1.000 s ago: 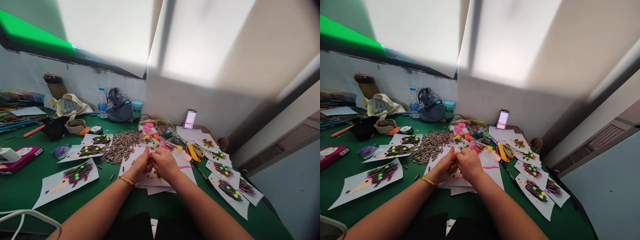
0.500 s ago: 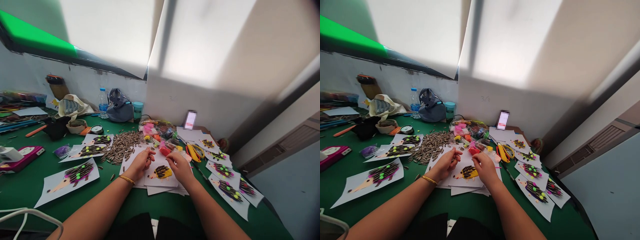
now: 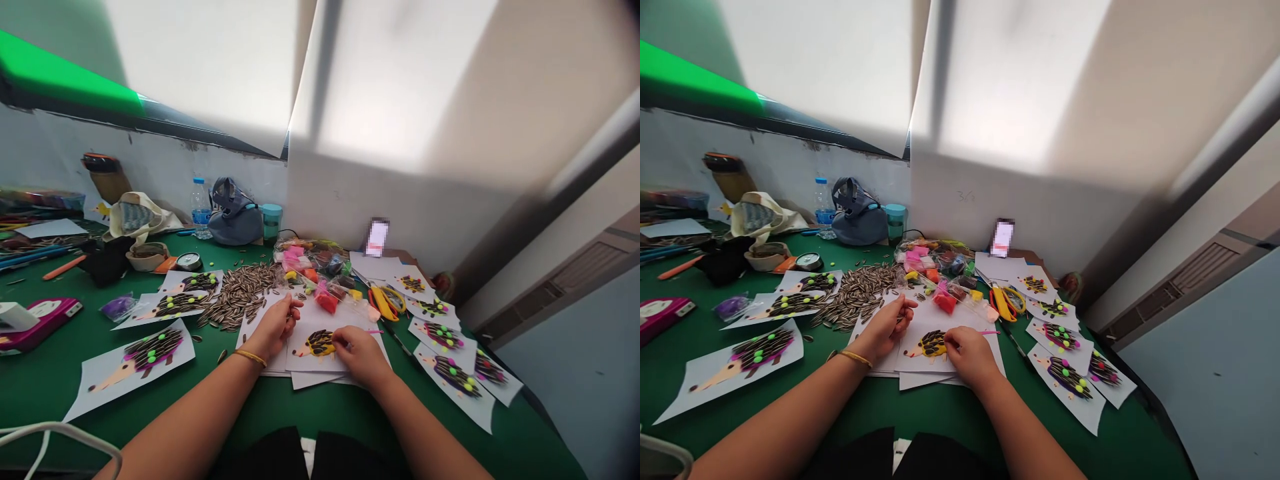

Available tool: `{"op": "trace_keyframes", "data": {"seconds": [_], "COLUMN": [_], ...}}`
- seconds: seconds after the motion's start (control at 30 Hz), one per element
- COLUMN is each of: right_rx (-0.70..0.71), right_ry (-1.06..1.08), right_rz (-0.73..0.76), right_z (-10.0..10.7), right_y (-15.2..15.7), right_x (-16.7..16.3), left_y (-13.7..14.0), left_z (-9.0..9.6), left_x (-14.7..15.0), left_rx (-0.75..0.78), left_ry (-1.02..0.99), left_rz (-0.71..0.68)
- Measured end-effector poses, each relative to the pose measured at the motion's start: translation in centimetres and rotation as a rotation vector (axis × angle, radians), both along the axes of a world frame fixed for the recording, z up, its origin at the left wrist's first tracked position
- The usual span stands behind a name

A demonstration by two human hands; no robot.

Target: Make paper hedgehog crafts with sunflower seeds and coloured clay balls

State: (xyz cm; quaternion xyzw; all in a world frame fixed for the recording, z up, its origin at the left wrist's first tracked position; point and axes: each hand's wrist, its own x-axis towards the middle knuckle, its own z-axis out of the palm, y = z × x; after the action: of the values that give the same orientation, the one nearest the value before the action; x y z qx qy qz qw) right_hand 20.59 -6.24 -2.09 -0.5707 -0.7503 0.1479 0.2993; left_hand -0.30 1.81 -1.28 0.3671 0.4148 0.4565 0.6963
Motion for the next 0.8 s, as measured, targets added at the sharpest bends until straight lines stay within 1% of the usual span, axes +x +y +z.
{"op": "trace_keyframes", "data": {"seconds": [0.17,0.47,0.67,0.8], "right_rx": [0.005,0.044,0.056,0.073], "right_ry": [-0.1,-0.228,-0.327,-0.334], "right_rz": [-0.025,0.019,0.02,0.03], "right_z": [-0.1,-1.0,-0.4,-0.5], "right_y": [0.0,0.5,0.4,0.4], "right_x": [-0.4,-0.5,-1.0,-1.2], "left_y": [-0.1,-0.2,-0.3,-0.4], "left_z": [0.1,0.3,0.4,0.5], "left_x": [0.0,0.1,0.1,0.1], "left_rx": [0.012,0.01,-0.007,0.005], "left_ry": [-0.006,-0.01,0.004,-0.004], "left_rz": [-0.009,-0.007,-0.006,-0.008]}}
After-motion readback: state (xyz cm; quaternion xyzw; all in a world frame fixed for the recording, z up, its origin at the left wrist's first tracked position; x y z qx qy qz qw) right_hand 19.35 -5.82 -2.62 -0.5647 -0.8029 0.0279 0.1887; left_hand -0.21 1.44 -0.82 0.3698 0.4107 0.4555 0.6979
